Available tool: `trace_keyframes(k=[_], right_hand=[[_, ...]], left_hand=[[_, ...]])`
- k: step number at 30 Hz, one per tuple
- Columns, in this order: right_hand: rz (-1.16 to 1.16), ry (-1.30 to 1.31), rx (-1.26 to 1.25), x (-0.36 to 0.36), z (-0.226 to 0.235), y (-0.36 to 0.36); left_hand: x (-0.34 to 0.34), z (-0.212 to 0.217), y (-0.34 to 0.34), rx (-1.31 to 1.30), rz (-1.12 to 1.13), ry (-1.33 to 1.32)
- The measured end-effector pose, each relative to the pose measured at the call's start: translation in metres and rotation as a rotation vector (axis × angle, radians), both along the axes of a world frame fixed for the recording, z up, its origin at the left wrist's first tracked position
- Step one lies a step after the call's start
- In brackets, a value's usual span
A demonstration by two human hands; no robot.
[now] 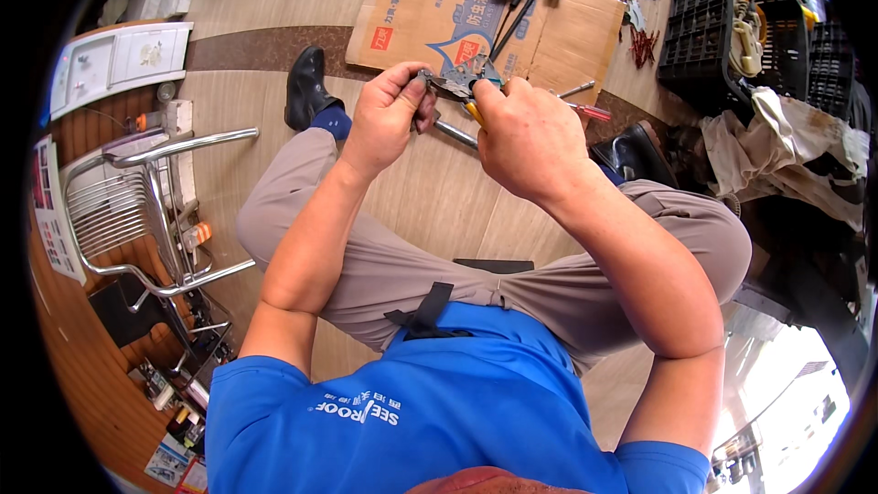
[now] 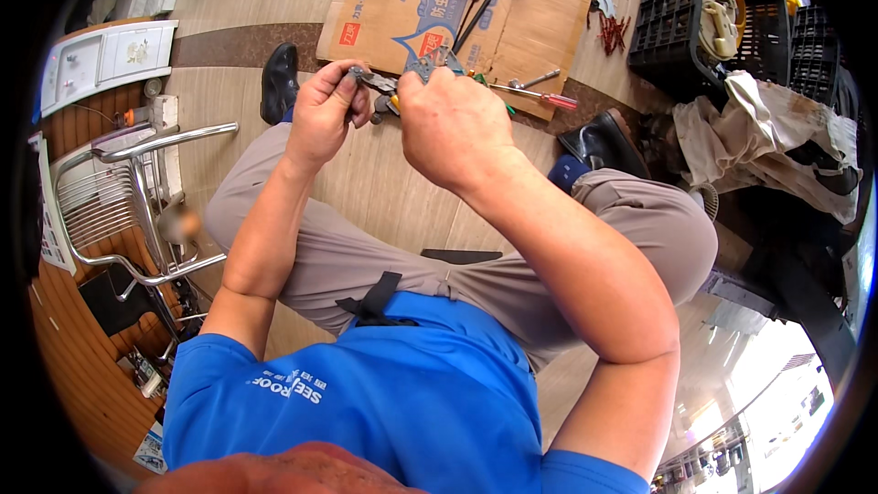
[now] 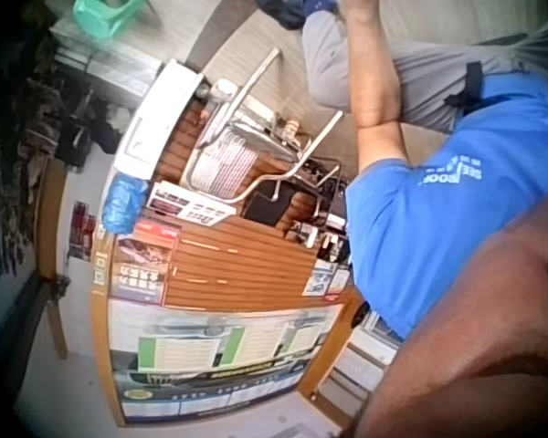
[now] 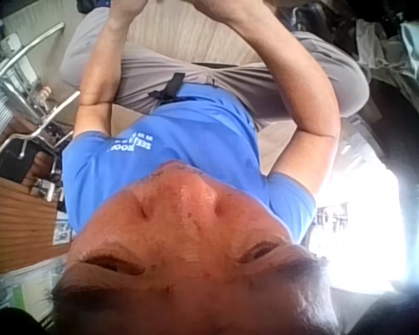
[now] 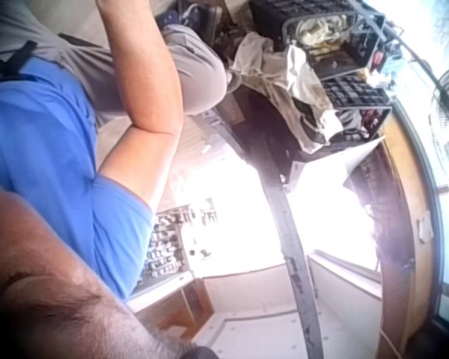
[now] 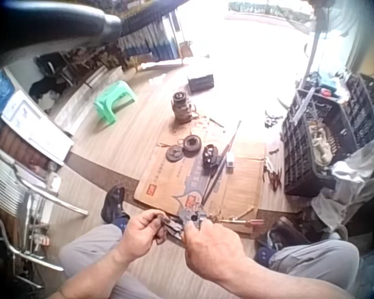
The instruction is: The person uses pliers and a flat-head screwdriver to disassemble and remove small components from a larger mechanical assembly while sitting on the floor.
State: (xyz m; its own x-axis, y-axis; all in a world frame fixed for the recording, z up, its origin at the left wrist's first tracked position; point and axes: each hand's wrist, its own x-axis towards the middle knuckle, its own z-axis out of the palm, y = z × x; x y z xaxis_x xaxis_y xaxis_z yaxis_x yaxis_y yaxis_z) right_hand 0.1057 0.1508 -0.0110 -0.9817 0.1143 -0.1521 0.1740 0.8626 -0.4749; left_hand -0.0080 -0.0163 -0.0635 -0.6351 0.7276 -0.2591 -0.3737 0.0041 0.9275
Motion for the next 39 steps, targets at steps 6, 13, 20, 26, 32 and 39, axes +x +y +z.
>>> trace_keyframes(k=[6,13,20,26,32,39], right_hand=[[0.001,0.082,0.037,0.000,-0.005,0.005],[-0.007,0.152,0.099,-0.004,0.009,0.011],[-0.027,0.173,0.079,-0.003,0.011,0.012],[-0.037,0.171,0.031,-0.002,0.013,0.009],[-0.057,0.136,0.007,-0.002,0.013,0.009],[-0.073,0.069,-0.040,-0.002,0.014,0.008]], left_hand=[[-0.002,0.002,0.002,-0.015,0.012,-0.001],[-0.003,0.012,0.007,0.153,0.021,-0.371],[-0.006,0.016,0.008,0.244,0.026,-0.527],[-0.005,0.013,0.006,0.192,0.039,-0.463],[-0.004,0.011,0.008,0.177,0.021,-0.362],[0.000,0.009,0.009,0.080,0.054,-0.171]])
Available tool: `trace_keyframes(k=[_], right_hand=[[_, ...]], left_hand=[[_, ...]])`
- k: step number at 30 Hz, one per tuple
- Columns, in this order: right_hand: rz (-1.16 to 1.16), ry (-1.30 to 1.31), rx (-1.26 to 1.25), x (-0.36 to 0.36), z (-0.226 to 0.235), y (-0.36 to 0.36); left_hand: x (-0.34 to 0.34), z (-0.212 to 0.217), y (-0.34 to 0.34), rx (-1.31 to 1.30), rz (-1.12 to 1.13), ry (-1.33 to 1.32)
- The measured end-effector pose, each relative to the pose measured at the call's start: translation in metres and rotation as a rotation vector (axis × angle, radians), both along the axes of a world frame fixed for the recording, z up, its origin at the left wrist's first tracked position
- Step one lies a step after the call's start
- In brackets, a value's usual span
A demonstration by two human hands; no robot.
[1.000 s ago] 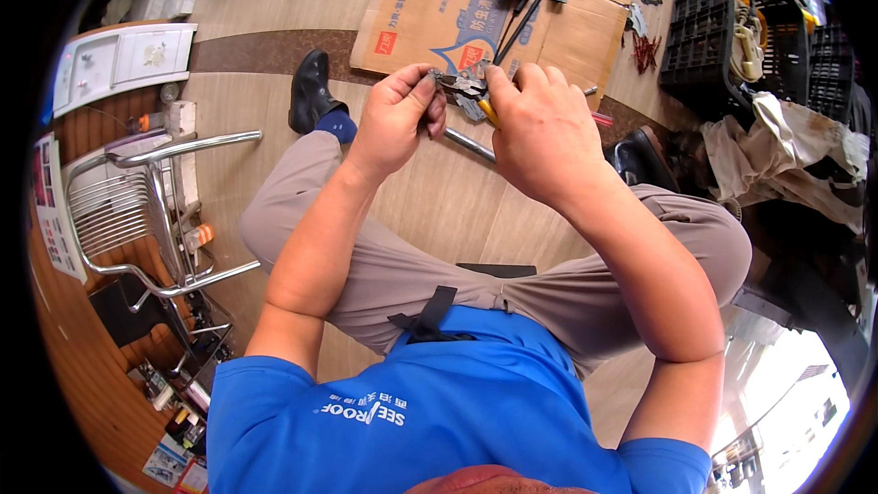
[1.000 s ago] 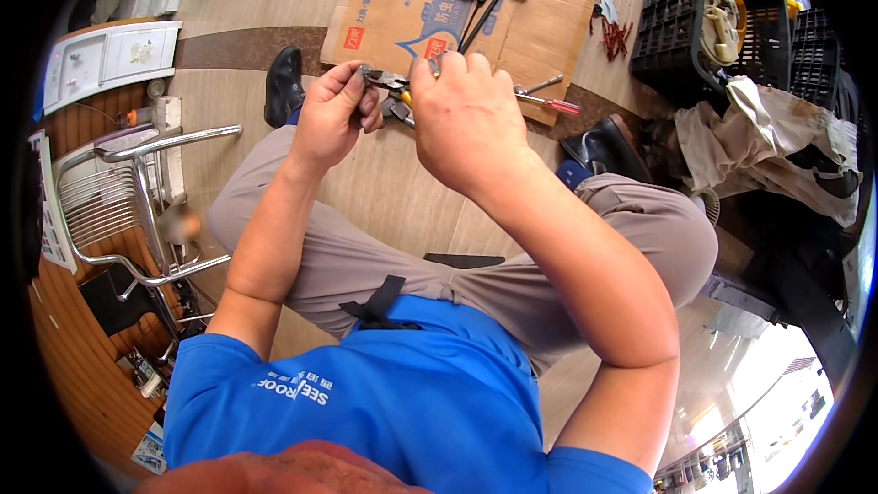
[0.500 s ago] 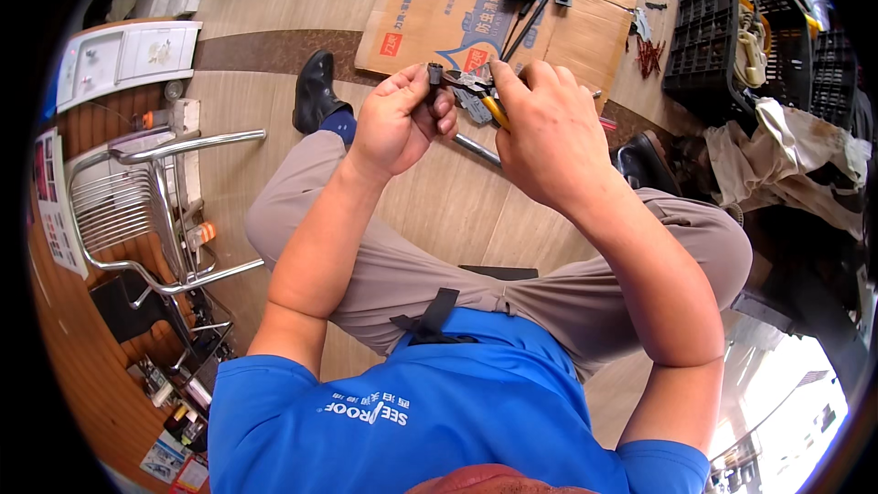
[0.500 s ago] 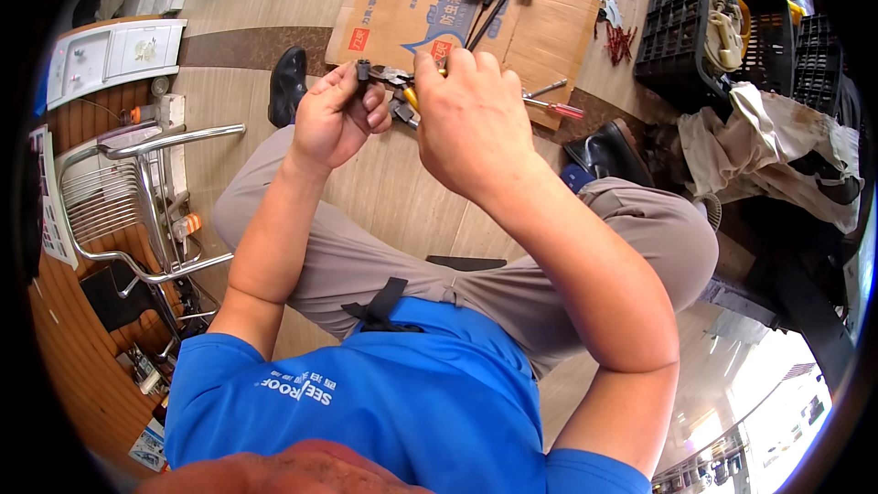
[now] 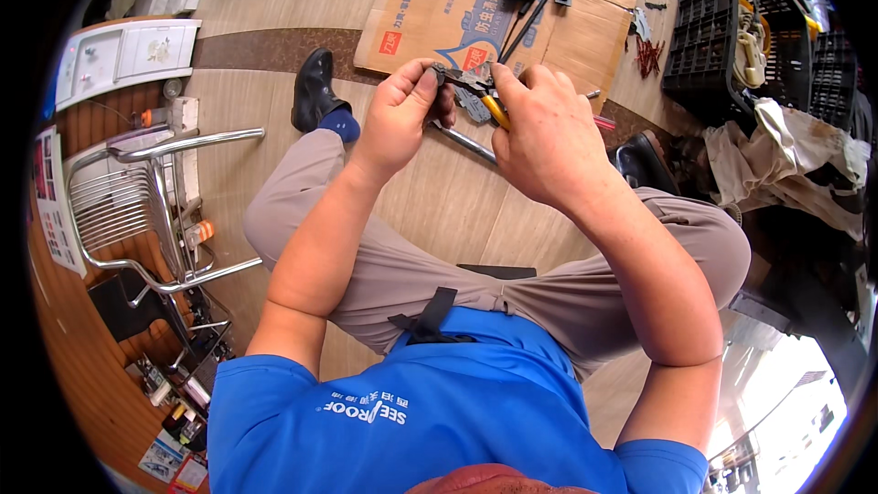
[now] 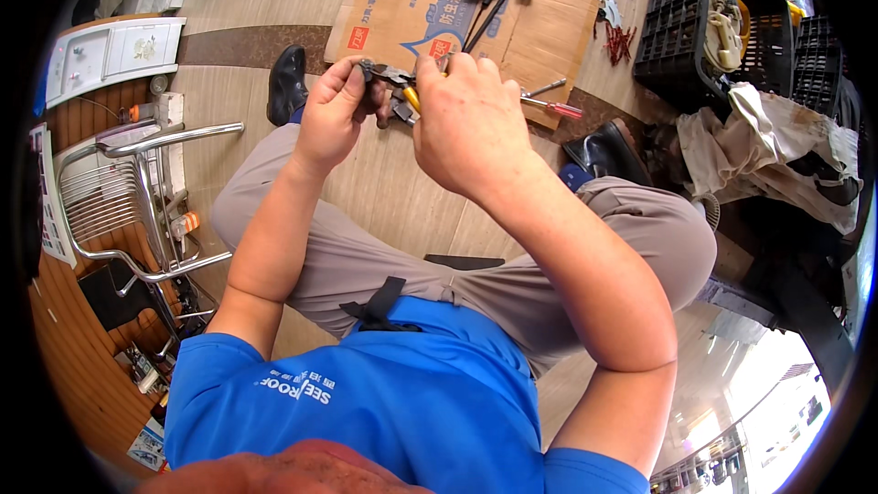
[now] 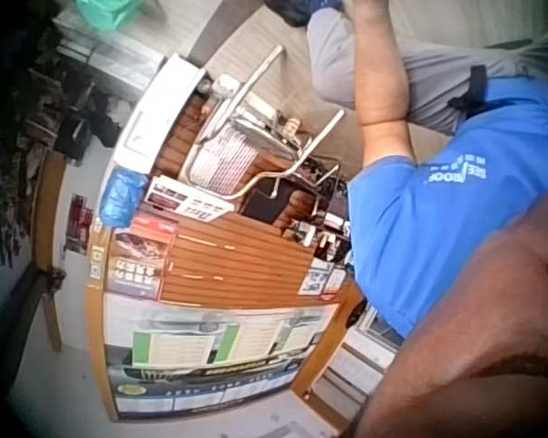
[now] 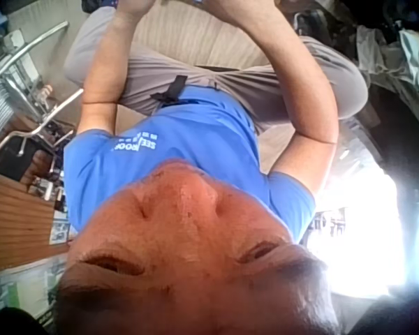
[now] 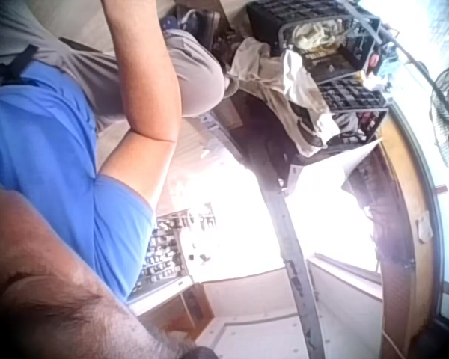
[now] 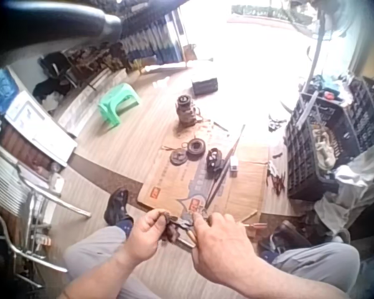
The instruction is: The person uses pliers and a flat-head screwdriver to disassemble and remove small components from a larger mechanical assembly while sitting on the floor.
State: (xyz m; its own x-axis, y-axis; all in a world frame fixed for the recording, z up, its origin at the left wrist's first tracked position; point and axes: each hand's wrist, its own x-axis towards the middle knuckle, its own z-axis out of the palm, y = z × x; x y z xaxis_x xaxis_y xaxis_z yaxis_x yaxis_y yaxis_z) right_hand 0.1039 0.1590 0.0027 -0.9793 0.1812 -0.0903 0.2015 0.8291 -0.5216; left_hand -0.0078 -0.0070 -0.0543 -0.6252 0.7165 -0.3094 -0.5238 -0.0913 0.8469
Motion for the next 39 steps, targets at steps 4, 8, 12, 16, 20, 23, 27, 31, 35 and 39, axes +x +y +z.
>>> trace_keyframes(k=[4,8,12,16,20,23,27,31,35,39], right_hand=[[0.011,-0.057,-0.033,0.000,-0.001,0.002],[0.025,-0.047,0.010,0.001,0.000,0.000],[0.056,-0.050,0.074,0.003,0.003,-0.004],[0.040,-0.064,0.030,0.007,-0.006,-0.008],[0.056,-0.052,0.024,0.008,-0.009,-0.008],[0.068,-0.011,0.041,0.007,-0.008,-0.008],[0.005,-0.085,-0.099,0.002,-0.004,-0.007],[-0.066,-0.130,-0.336,0.000,-0.008,-0.006],[-0.143,-0.236,-0.653,-0.003,-0.003,-0.006],[-0.168,-0.307,-0.753,-0.010,-0.003,-0.006]], left_hand=[[0.000,-0.003,-0.001,-0.136,-0.048,0.288],[0.001,0.002,-0.002,-0.185,-0.089,0.409],[0.003,0.006,-0.005,-0.188,-0.094,0.414],[0.003,0.006,-0.008,-0.210,-0.127,0.383],[0.005,0.007,-0.008,-0.225,-0.126,0.385],[0.005,0.005,-0.008,-0.196,-0.113,0.398],[0.001,0.000,-0.008,-0.166,-0.085,0.442],[-0.001,-0.003,-0.007,-0.124,-0.072,0.396],[-0.003,-0.007,-0.007,-0.087,-0.058,0.339],[-0.001,-0.004,-0.001,-0.034,-0.011,0.169]])
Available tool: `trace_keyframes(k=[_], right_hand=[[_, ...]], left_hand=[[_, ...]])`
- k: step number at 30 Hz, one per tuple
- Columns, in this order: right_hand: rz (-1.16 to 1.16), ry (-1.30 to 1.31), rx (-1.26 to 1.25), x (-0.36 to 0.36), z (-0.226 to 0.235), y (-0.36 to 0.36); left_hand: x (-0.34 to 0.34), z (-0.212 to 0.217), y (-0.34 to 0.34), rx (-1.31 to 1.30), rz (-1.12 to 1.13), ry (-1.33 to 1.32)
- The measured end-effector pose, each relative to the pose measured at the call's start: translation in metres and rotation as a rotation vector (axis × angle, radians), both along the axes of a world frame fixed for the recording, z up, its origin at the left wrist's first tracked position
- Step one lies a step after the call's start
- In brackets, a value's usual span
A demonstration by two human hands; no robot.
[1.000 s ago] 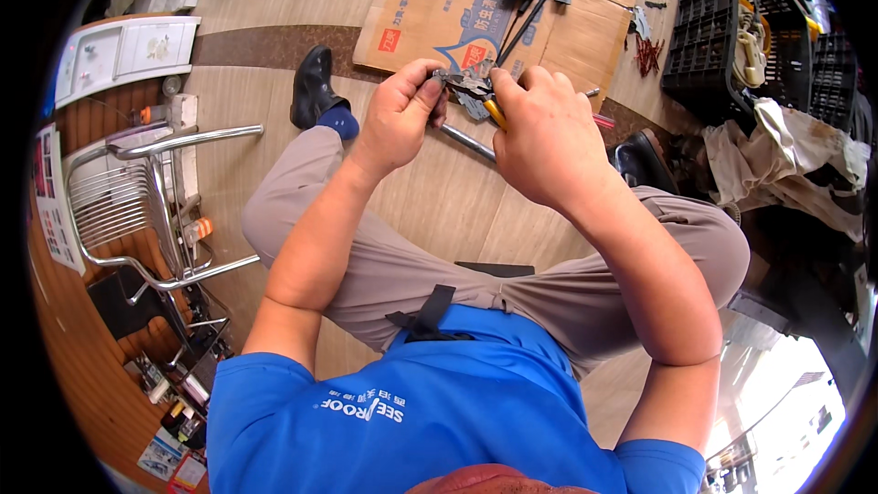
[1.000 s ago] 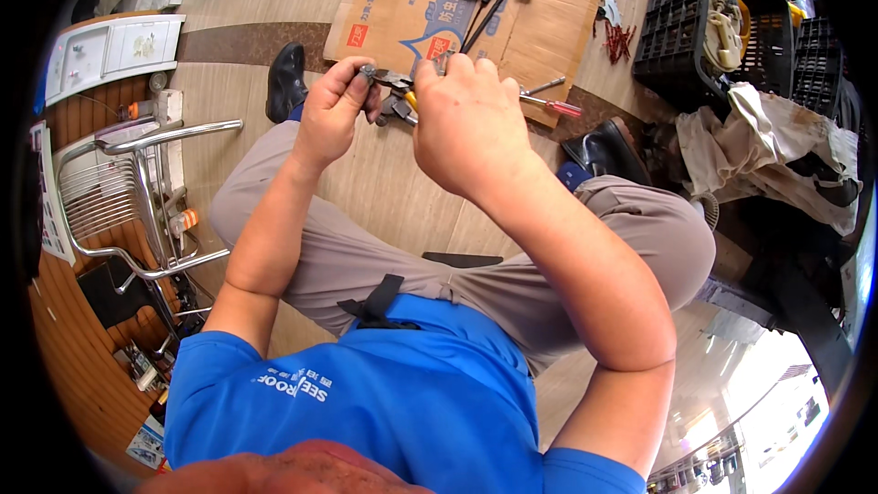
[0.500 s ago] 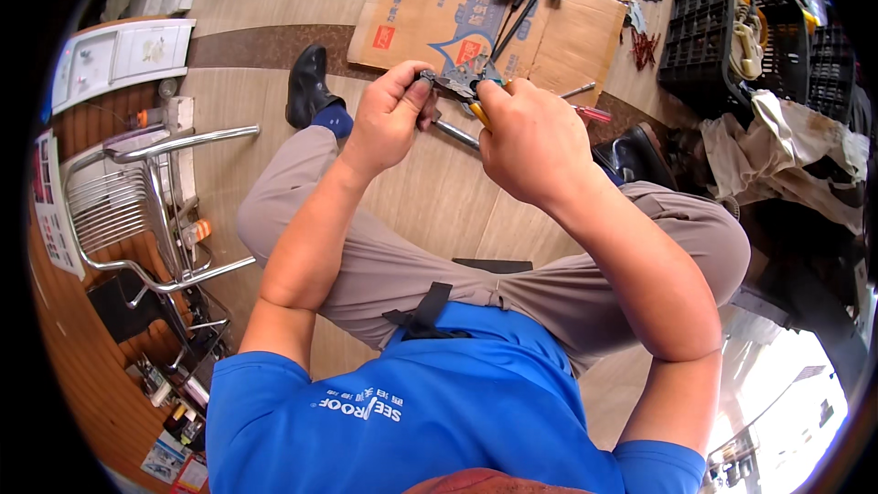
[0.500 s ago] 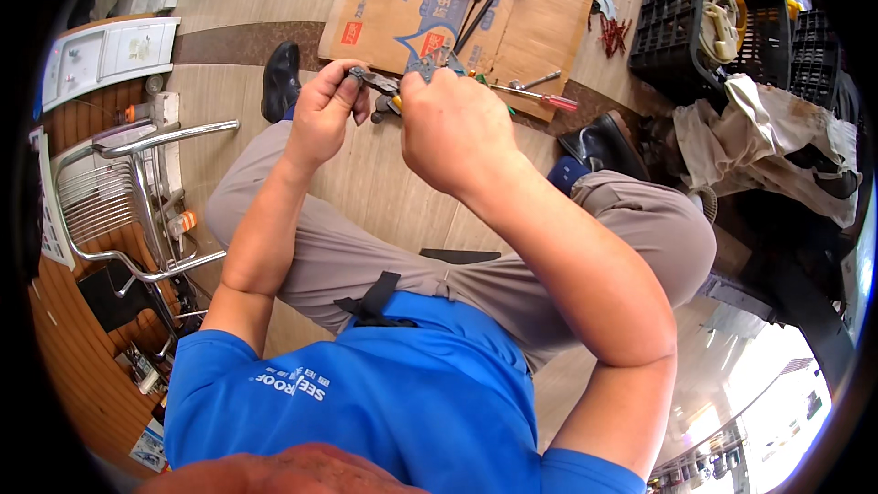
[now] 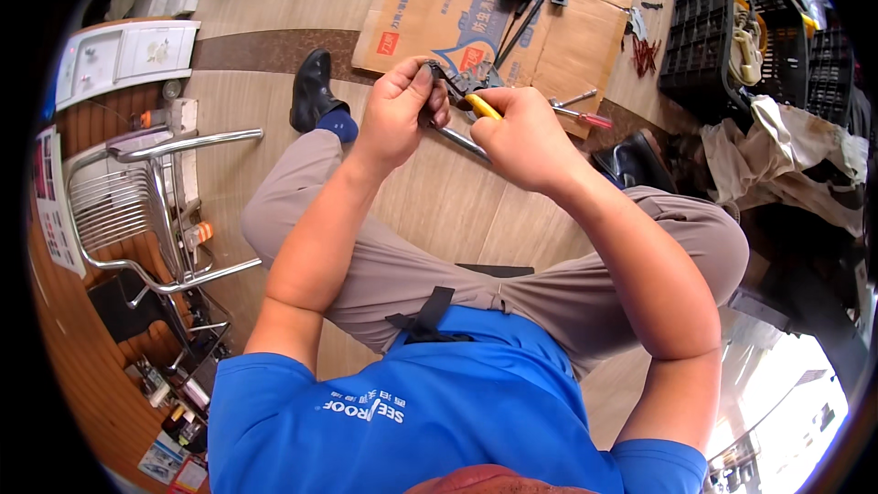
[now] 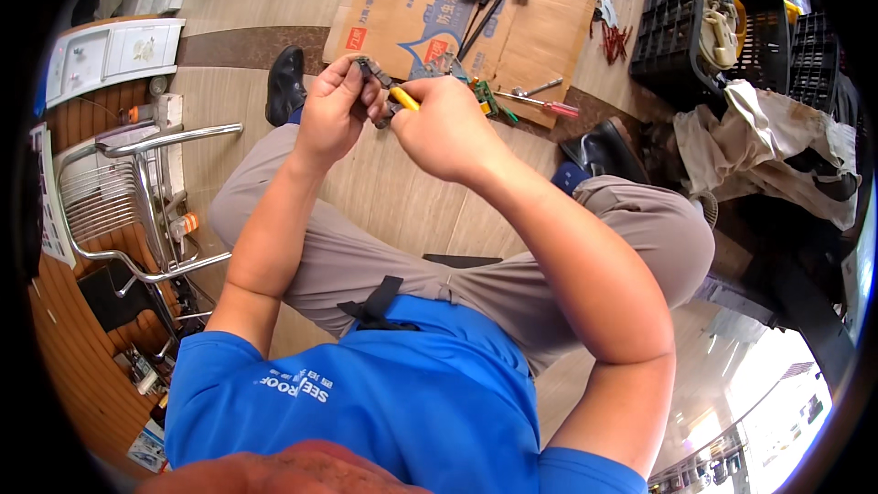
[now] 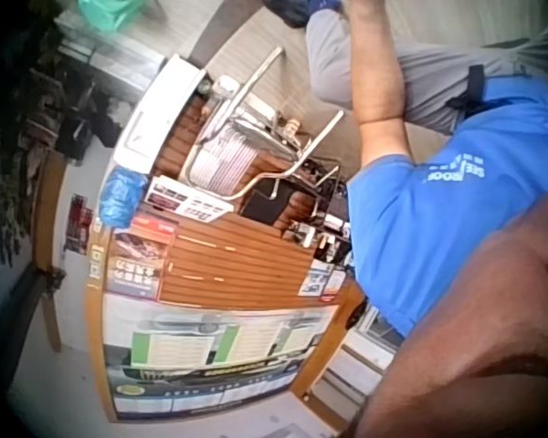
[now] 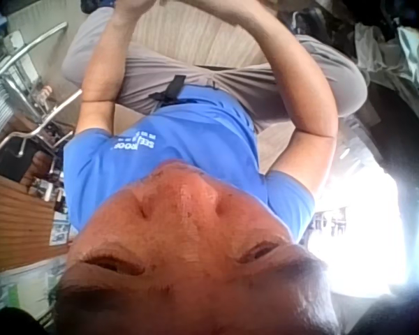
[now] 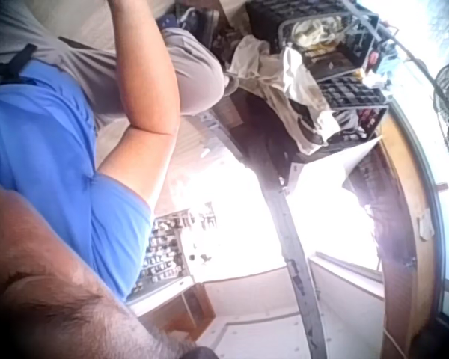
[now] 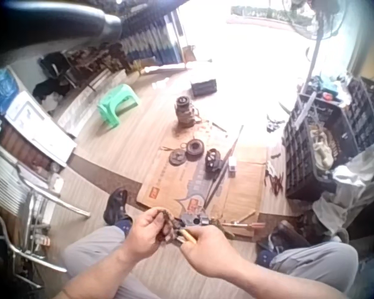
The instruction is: The person uses pliers and a flat-head screwdriver to disassemble and remove small components from a larger mechanical assembly while sitting on the floor.
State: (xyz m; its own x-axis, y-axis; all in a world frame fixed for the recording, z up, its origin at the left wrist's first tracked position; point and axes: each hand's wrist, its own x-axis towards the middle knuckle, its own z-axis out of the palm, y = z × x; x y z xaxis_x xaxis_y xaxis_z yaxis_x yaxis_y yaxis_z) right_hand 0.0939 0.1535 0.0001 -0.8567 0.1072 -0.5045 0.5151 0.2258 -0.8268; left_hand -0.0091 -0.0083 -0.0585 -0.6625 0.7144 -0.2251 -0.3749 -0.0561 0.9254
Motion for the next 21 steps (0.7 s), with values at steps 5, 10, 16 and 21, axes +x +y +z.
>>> trace_keyframes(k=[5,10,16,21], right_hand=[[-0.339,-0.070,-0.976,-0.003,-0.005,0.009],[-0.333,0.157,-1.148,-0.007,-0.012,0.019],[-0.325,0.280,-0.899,-0.008,-0.012,0.016],[-0.346,0.189,-0.952,-0.009,-0.012,0.007]], left_hand=[[-0.004,0.004,0.004,0.181,0.040,-0.345],[0.004,0.012,0.006,0.097,0.181,-0.319],[0.019,0.025,0.011,0.011,0.121,-0.211],[0.032,0.025,0.016,0.010,0.195,-0.063]])
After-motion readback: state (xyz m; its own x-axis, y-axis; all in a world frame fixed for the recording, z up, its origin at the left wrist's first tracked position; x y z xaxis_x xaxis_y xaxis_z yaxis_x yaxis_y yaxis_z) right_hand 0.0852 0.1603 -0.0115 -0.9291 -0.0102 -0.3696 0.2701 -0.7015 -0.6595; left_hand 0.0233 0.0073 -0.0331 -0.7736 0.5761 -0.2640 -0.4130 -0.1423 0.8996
